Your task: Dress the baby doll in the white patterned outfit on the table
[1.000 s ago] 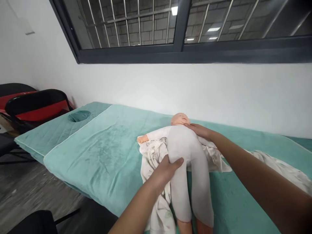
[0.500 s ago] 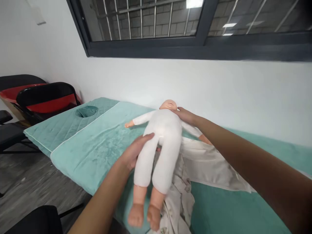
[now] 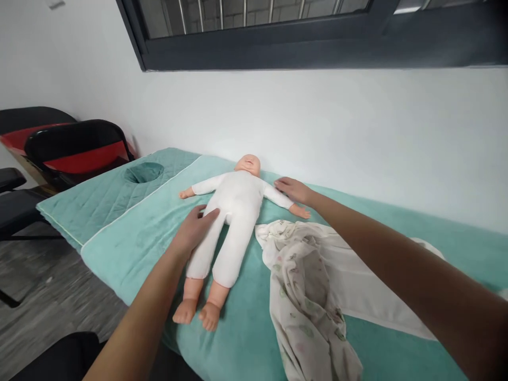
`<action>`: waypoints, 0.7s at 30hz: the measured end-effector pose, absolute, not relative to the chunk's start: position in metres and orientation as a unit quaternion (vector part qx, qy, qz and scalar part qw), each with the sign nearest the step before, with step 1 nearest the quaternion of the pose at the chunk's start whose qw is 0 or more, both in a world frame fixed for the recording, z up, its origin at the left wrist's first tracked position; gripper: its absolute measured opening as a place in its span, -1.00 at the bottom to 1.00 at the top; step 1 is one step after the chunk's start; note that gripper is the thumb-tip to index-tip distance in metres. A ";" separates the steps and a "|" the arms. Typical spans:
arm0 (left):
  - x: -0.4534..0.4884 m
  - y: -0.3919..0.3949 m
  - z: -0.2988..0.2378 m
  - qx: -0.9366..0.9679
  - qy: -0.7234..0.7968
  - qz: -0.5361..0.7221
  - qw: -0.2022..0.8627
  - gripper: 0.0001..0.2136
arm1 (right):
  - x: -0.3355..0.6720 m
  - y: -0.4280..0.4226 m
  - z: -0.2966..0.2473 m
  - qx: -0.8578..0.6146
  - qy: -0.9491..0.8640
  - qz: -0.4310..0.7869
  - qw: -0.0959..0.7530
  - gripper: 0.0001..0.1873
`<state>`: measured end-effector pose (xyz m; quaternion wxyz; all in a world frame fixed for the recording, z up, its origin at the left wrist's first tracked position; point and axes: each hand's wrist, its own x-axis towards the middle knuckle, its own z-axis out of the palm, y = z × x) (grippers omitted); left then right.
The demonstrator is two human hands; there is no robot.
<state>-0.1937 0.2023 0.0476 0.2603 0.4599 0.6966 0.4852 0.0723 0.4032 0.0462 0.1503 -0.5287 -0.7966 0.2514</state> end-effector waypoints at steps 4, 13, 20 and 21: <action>-0.157 0.176 0.061 0.555 0.680 0.469 0.094 -0.63 | 0.163 0.369 0.053 -0.609 -0.768 0.191 0.056 -0.38; -0.050 0.155 0.035 0.850 0.492 0.162 0.093 -0.63 | 0.230 0.231 0.081 -0.565 -0.810 0.157 -0.012 -0.59; 0.014 0.120 0.060 0.695 0.481 0.450 0.288 -0.81 | 0.212 0.082 0.123 -0.394 -0.869 0.271 0.129 -0.67; 0.024 0.105 0.065 0.636 0.494 0.500 0.319 -0.82 | 0.213 0.065 0.121 -0.418 -0.853 0.278 0.147 -0.71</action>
